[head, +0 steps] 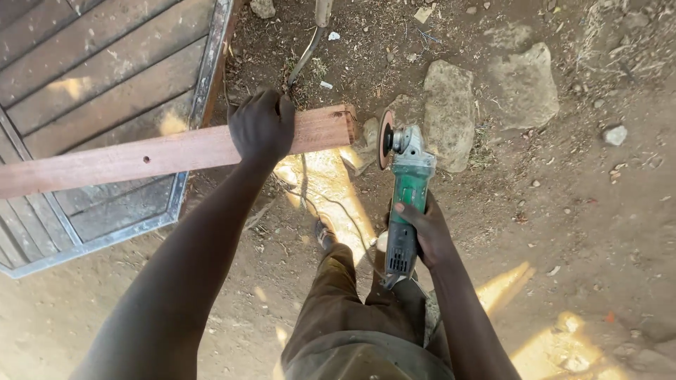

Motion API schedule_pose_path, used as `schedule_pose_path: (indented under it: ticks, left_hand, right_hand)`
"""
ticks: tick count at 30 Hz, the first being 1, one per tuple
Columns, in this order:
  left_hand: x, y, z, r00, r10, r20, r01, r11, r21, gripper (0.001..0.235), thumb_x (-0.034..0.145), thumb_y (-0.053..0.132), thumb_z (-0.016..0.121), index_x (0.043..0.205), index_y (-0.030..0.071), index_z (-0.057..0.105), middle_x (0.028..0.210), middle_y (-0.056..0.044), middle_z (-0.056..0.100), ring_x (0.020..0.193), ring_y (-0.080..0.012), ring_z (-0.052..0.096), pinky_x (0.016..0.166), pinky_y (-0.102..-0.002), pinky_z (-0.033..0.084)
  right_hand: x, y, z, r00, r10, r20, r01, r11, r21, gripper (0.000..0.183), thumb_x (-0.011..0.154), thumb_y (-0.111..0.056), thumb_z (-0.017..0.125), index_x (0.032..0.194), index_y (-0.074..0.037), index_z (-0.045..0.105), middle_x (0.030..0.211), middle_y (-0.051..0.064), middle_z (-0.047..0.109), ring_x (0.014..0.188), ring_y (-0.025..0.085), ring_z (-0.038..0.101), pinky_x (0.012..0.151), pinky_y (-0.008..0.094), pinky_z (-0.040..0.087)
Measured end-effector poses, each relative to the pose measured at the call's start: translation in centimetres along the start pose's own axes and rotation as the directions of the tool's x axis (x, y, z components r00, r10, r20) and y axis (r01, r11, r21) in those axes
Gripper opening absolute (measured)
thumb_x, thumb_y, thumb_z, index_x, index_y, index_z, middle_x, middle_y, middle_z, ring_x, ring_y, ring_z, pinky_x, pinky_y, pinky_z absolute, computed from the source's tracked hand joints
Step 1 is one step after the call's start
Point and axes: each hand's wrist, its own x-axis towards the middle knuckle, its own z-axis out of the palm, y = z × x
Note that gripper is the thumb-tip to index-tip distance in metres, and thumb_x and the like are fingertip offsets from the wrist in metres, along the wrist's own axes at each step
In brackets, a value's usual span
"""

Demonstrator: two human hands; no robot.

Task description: Sanding wooden furniture components using an angle grinder with a sanding disc

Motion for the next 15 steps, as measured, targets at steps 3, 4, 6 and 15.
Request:
schedule_pose_path:
  ticks: [3, 4, 6, 15]
  left_hand:
    - [-0.2, -1.2, 0.6, 0.999, -0.020, 0.041, 0.022, 0.998, -0.066, 0.036, 0.104, 0.038, 0.049, 0.083, 0.013, 0.065, 0.076, -0.017, 0.069, 0.085, -0.0395, 0.071, 0.079, -0.050, 0.048]
    - [0.1, -1.7, -0.5, 0.999, -0.033, 0.030, 0.035, 0.997, -0.071, 0.036, 0.104, 0.038, 0.049, 0.083, 0.013, 0.065, 0.076, -0.017, 0.069, 0.085, -0.0395, 0.071, 0.079, -0.050, 0.048]
    - [0.5, -3.0, -2.9, 0.947, 0.225, 0.232, -0.185, 0.966, -0.182, 0.043, 0.114, 0.041, 0.036, 0.099, 0.013, 0.065, 0.086, -0.016, 0.070, 0.094, -0.0379, 0.073, 0.080, -0.051, 0.055]
    - [-0.2, -9.1, -3.3, 0.979, 0.185, 0.090, -0.167, 0.970, -0.179, 0.029, 0.110, 0.027, 0.040, 0.093, 0.008, 0.053, 0.083, -0.015, 0.063, 0.072, -0.0387, 0.062, 0.053, -0.056, 0.045]
  right_hand:
    - [-2.3, -0.8, 0.2, 0.999, 0.007, -0.034, -0.005, 0.999, 0.054, 0.045, 0.083, -0.025, 0.082, 0.114, -0.008, 0.056, 0.085, 0.005, 0.058, 0.077, 0.020, 0.067, 0.073, 0.040, 0.058]
    - [-3.2, -1.2, 0.1, 1.000, 0.001, -0.026, 0.000, 0.999, 0.039, 0.045, 0.083, -0.025, 0.082, 0.114, -0.008, 0.056, 0.085, 0.005, 0.058, 0.077, 0.020, 0.067, 0.073, 0.040, 0.058]
    - [-4.9, -1.9, -0.2, 0.994, -0.019, -0.110, 0.023, 0.999, 0.036, 0.045, 0.083, -0.025, 0.079, 0.118, -0.010, 0.057, 0.086, 0.005, 0.057, 0.079, 0.019, 0.066, 0.076, 0.040, 0.056]
    - [-8.7, -2.8, 1.2, 0.971, -0.221, 0.090, 0.139, 0.831, 0.538, 0.066, 0.084, -0.034, 0.085, 0.132, 0.000, 0.053, 0.105, 0.013, 0.067, 0.084, 0.021, 0.066, 0.079, 0.038, 0.057]
